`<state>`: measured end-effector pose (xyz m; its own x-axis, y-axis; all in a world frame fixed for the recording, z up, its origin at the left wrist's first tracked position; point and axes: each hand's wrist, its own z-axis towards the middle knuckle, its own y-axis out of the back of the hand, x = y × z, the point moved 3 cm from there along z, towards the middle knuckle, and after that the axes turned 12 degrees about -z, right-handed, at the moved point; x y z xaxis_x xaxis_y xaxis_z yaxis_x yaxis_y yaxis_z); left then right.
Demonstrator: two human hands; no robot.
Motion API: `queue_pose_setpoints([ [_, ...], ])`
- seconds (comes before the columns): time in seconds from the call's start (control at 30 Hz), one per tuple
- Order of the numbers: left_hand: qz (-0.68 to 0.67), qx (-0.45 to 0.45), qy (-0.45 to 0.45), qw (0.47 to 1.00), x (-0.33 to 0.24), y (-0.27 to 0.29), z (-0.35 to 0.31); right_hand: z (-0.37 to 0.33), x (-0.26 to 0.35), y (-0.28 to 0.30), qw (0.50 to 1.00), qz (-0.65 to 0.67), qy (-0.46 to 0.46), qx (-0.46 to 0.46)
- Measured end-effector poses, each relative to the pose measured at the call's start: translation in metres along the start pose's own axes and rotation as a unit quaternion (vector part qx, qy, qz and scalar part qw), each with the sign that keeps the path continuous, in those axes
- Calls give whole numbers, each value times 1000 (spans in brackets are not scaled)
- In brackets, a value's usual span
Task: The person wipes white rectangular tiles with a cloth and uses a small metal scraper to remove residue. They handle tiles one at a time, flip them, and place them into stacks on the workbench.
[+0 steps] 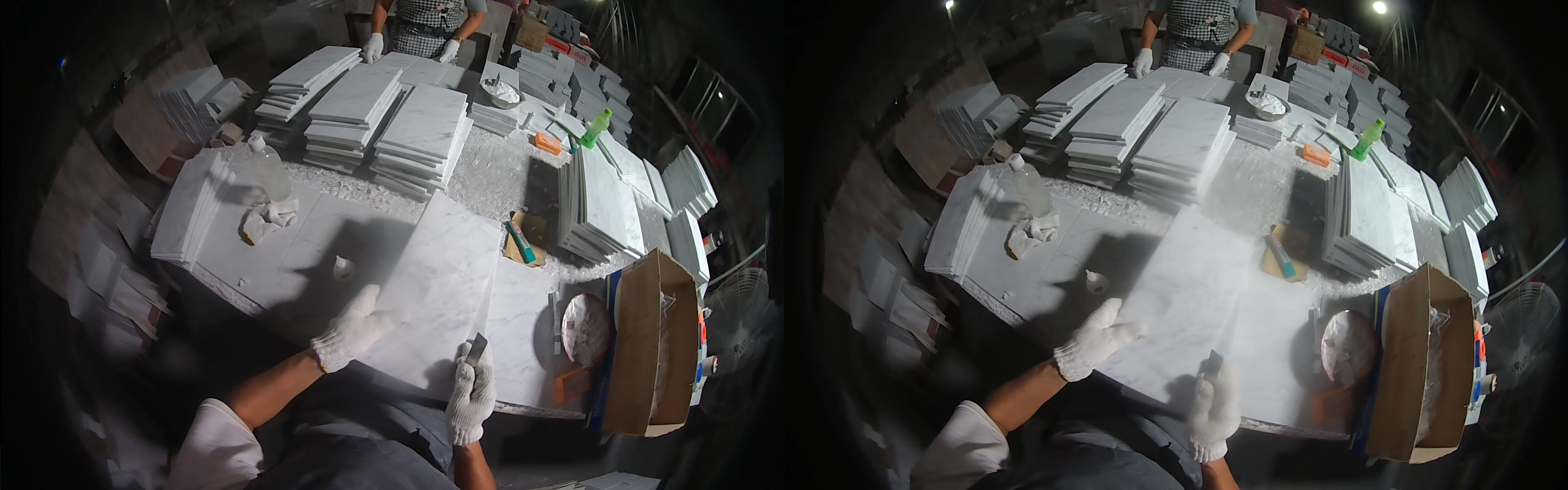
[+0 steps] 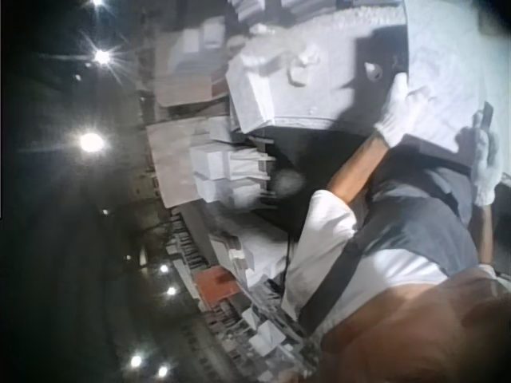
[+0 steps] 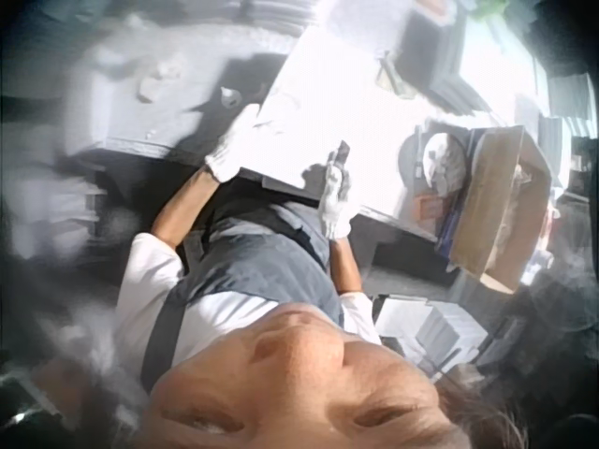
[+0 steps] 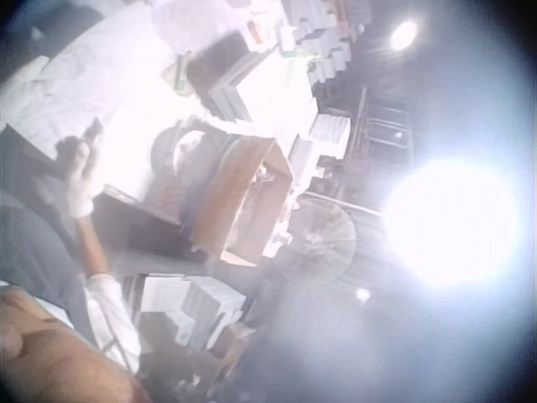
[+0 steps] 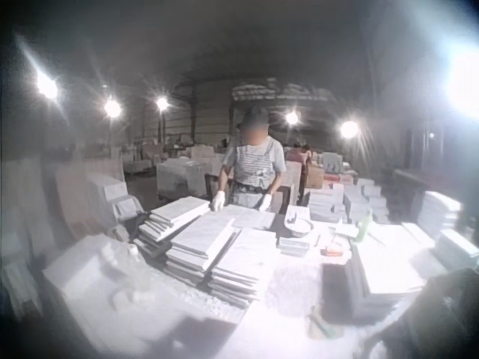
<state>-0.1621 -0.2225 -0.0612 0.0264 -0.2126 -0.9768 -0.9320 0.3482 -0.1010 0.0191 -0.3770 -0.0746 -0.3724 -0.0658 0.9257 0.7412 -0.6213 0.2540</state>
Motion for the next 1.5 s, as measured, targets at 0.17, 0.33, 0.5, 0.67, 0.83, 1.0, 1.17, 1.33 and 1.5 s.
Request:
queue_pose_setpoints([
  [0.17,-8,18,0,1000,1,3,3,1,5,1,996,48,-68,-11],
  [0.33,-132,21,6,991,-29,14,5,4,7,11,986,118,-116,11],
  [0.5,-78,-1,-56,995,-88,46,31,16,6,7,983,148,-107,5],
  [0.67,36,14,-153,987,-140,86,96,39,12,-9,998,-51,4,43],
  [0.83,125,-28,-164,978,-156,115,158,61,26,-21,961,-237,144,17],
  [1.0,72,-24,-167,983,-153,124,212,75,44,-24,953,-243,162,83],
  [1.17,60,5,-121,991,-143,133,264,78,52,-27,949,-245,164,113],
  [1.33,37,25,-90,995,-131,136,304,82,49,-31,953,-239,161,92],
  [1.5,31,54,-73,995,-122,115,296,78,36,-33,951,-224,53,207],
])
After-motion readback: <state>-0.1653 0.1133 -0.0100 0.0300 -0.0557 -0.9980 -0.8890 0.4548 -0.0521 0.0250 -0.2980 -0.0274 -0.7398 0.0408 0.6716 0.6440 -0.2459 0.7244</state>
